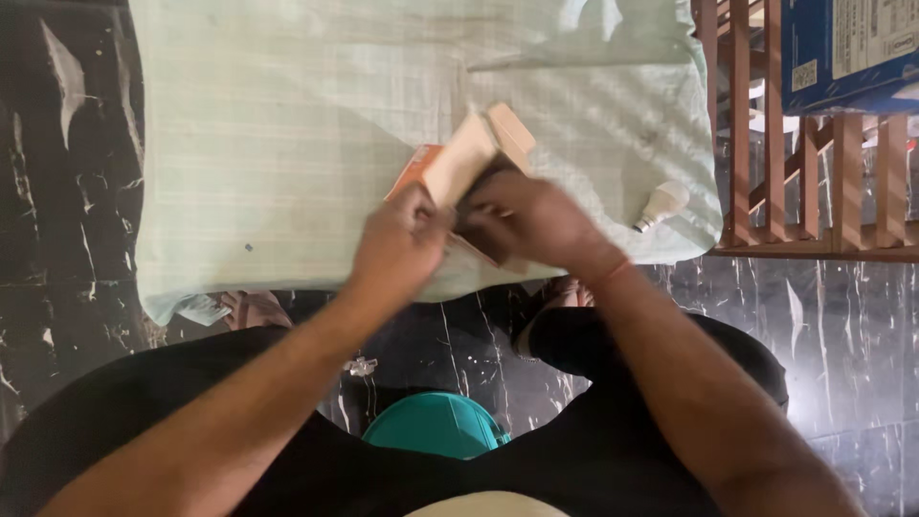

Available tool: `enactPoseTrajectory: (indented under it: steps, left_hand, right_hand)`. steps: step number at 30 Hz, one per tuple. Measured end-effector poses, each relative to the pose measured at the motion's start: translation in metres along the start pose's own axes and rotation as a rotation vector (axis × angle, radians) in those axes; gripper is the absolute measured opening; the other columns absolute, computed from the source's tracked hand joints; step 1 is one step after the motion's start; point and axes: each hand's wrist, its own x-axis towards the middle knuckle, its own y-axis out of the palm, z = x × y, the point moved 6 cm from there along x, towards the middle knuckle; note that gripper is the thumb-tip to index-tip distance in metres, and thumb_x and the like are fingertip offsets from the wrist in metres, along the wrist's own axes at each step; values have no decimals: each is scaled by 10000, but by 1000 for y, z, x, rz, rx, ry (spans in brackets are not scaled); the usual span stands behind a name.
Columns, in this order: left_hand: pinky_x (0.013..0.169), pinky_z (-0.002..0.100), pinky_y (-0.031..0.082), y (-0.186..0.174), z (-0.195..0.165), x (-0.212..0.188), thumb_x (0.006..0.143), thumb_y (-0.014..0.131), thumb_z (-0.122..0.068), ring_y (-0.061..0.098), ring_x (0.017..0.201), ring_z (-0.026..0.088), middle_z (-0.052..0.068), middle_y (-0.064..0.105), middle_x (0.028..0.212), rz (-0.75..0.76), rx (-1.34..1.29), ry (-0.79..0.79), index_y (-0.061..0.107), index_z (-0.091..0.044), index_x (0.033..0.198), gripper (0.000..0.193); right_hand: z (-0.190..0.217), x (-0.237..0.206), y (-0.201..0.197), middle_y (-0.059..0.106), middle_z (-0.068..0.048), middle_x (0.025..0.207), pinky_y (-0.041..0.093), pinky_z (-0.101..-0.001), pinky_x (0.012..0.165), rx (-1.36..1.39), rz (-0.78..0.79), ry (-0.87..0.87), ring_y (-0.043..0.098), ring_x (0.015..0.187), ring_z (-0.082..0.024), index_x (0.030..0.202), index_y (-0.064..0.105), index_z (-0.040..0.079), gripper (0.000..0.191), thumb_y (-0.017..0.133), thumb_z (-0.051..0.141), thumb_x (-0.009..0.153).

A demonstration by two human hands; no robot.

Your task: The person sits on the floor and places books, a small bulb package, and boxed LED bulbs into a large cardboard box, then closes the box flaps and stacks it with other boxes on a wooden rack. They later reopen the box and take the books back out, stacking them beside the box.

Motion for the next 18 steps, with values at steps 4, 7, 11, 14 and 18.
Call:
enactPoseTrajectory:
  steps: [4, 7, 11, 14, 18]
  left_hand:
    - [611, 324, 568, -12, 15, 5, 939, 672, -235, 726, 693, 173, 116, 740, 782, -5, -185, -199, 607, -21, 922, 224]
    - [609, 297, 578, -14, 13, 4, 954, 666, -217, 714, 730, 139, 90, 724, 866, 12, -323, -170, 593, -15, 926, 217]
    - [662, 282, 609, -12, 10, 6, 977, 638, -205, 732, 787, 125, 83, 724, 956, 52, -406, -134, 589, -20, 961, 192]
    - [658, 299, 609, -7, 10, 11, 968, 644, -215, 728, 774, 137, 101, 717, 913, 81, -443, -179, 607, -32, 978, 187]
    - [702, 302, 607, -4, 9, 12, 982, 628, -233, 733, 827, 140, 82, 702, 951, 93, -479, -205, 590, -29, 981, 208]
  right_hand:
    - [-80, -28, -51, 730, -86, 1169, 594, -373, 850, -65, -243, 470, 732, 981, -215, 1116, 697, 78, 128, 713, 105, 992]
    - [-121, -57, -82, 573, -252, 1361, 456, -514, 1097, -578, -266, 501, 566, 1275, -423, 1304, 647, 65, 372, 756, 194, 973]
    - [-173, -123, -80, 316, -281, 1560, 417, -581, 1050, -576, -48, 1139, 446, 1316, -565, 1492, 520, 117, 618, 703, 305, 932]
    - [-182, -142, -74, 210, -322, 1603, 418, -600, 1060, -452, -26, 1302, 479, 1245, -620, 1509, 492, 129, 651, 675, 282, 903]
    - [-180, -138, -67, 263, -352, 1522, 442, -568, 1047, -418, -61, 1238, 509, 1198, -610, 1456, 518, 101, 661, 710, 234, 837]
